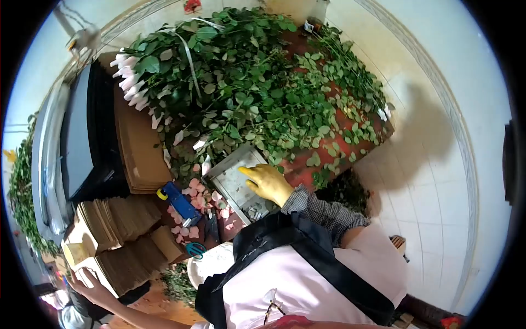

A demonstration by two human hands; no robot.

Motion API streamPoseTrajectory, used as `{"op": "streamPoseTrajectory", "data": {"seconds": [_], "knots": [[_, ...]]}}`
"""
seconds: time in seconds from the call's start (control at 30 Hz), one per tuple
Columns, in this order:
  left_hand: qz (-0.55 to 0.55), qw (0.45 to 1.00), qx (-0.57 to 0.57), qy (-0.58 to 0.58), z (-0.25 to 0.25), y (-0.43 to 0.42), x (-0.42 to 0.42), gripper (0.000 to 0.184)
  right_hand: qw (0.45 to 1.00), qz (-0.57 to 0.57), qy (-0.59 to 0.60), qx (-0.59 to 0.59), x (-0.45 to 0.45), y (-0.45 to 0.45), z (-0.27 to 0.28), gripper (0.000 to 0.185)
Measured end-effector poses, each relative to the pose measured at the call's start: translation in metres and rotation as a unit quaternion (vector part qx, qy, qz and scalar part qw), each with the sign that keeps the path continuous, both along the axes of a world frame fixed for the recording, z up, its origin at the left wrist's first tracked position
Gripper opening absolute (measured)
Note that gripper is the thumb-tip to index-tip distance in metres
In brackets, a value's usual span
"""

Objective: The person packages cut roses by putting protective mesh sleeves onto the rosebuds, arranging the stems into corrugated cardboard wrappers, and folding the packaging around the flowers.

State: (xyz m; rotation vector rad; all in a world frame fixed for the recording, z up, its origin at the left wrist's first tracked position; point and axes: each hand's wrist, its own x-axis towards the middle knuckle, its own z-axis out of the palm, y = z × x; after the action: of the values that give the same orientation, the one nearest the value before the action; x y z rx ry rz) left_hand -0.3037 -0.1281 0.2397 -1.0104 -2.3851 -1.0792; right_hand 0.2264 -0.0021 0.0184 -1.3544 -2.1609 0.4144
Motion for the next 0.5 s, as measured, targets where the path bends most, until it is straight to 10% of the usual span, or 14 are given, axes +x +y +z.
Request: {"op": "streamPoseTrajectory", "data": {"seconds": [0.07,0.13,0.2,0.4,0.5], "knots": [[-0.029,0.989,-0.031,0.143,0.008,-0.003,0.028,0.064,1.0,0.0,0.002,-0.009,0.001,-0.001,0.004,0.044],[-0.052,0.998,0.008,0.018,0.021,0.002,0.069,0.055,1.0,0.018,-0.002,-0.016,0.002,-0.002,0.007,0.044],[-0.036,0.962,-0.042,0.269,0.017,0.002,0.061,0.043,1.0,0.011,0.012,0.012,0.001,0.001,0.008,0.042],[-0.085,0.993,-0.084,0.015,0.034,0.02,0.029,0.032,1.0,0.02,-0.003,-0.021,-0.006,0.002,0.021,0.044],[0.061,0.955,-0.161,0.242,0.063,0.049,-0.015,0.04,1.0,0.016,-0.001,-0.014,-0.008,0.002,0.02,0.044]]}}
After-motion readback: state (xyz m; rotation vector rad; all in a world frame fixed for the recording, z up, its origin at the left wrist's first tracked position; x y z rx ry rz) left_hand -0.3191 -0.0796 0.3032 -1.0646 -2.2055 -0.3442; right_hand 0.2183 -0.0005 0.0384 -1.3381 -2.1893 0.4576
